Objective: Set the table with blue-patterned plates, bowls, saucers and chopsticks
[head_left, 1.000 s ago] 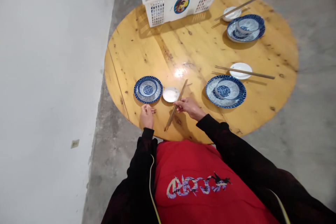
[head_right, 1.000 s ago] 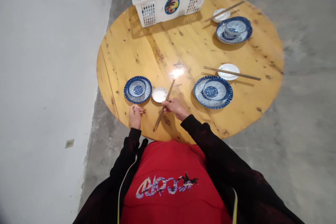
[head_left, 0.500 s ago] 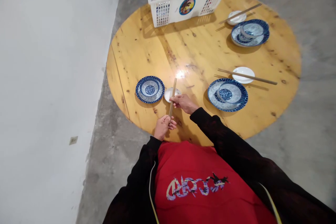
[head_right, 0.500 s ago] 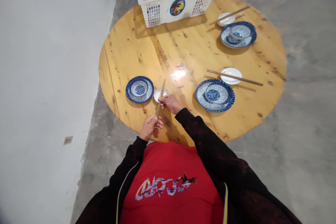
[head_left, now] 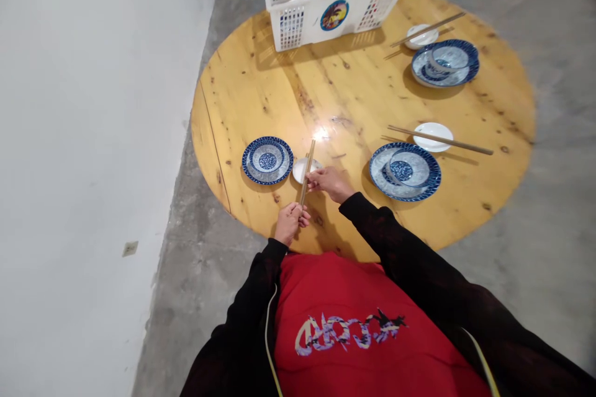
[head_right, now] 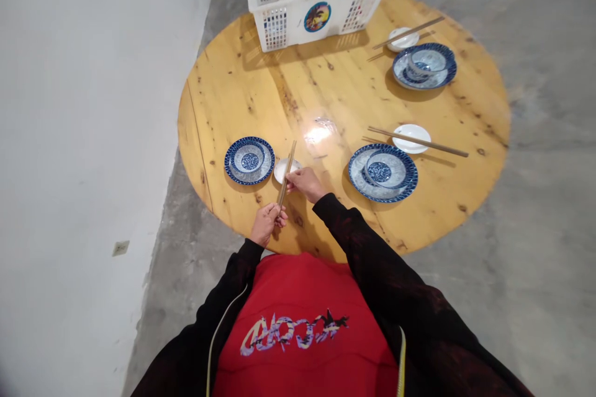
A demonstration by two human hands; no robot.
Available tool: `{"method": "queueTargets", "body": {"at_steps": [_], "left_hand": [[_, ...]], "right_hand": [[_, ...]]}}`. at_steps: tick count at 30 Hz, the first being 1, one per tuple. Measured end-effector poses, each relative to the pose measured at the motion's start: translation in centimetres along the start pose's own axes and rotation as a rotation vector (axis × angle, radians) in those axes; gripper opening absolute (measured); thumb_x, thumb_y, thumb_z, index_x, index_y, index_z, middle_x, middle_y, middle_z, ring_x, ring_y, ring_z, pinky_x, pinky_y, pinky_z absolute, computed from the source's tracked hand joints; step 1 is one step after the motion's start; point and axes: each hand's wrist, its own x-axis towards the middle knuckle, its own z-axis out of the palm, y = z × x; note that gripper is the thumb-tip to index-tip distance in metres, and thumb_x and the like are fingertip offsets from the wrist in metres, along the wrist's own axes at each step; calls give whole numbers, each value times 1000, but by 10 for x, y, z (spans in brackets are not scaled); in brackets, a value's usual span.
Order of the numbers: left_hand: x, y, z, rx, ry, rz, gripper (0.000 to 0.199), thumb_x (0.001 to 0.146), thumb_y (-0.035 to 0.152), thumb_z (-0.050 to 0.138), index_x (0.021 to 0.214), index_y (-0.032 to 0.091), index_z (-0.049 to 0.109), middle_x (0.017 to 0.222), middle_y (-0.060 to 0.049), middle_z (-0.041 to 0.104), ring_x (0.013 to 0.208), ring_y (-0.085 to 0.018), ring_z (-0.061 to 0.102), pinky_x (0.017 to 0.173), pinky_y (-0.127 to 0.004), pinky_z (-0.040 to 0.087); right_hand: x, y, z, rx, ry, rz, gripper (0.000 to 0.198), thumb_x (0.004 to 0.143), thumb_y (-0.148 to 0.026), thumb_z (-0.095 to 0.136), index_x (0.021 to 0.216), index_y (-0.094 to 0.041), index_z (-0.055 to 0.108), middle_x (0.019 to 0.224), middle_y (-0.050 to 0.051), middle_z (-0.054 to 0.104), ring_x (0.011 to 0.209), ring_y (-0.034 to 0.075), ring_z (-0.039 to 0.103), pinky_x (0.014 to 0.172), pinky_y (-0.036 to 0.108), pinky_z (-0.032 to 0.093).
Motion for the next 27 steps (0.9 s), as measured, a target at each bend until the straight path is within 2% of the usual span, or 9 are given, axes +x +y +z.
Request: {"method": "queueTargets", "body": {"at_steps": [4,8,14,21,27], "left_hand": [[7,0,2,-11,26,-2,29,87,43,67,80,15,60,65,-1,65,46,-6,55,47,-17,40],[12,0,4,-26,36,-7,27,87,41,67,79,15,60,64,-1,64,46,-7,56,48,-17,40],[16,-2,4,-32,40,-23,25,87,37,66,79,15,59,64,-1,65,46,-7,57,47,-18,41],[18,-4,5,-39,55,-63,26,87,40,65,81,15,59,64,-1,65,47,-8,60,49,-18,43],[22,-4,6,-21,49,-36,25,87,38,65,81,15,59,64,-1,65,47,-8,59,47,-17,42]], "right_hand": [[5,-2,-10,-84,77,-63,24,75,-19,77,56,-15,62,51,2,60,49,11,57,47,20,54],[11,-5,-17,-133,86,-97,21,71,-16,76,56,-16,61,50,0,58,51,11,59,47,19,54],[16,-3,-13,-204,91,-113,18,72,-9,70,56,-15,62,50,2,61,46,11,57,46,19,52],[14,2,-11,-168,101,-92,15,73,-8,66,60,-15,64,52,2,62,48,11,59,45,19,52],[13,-1,-9,-156,112,-91,16,73,-6,64,60,-15,63,52,2,62,47,11,58,45,20,52]]}}
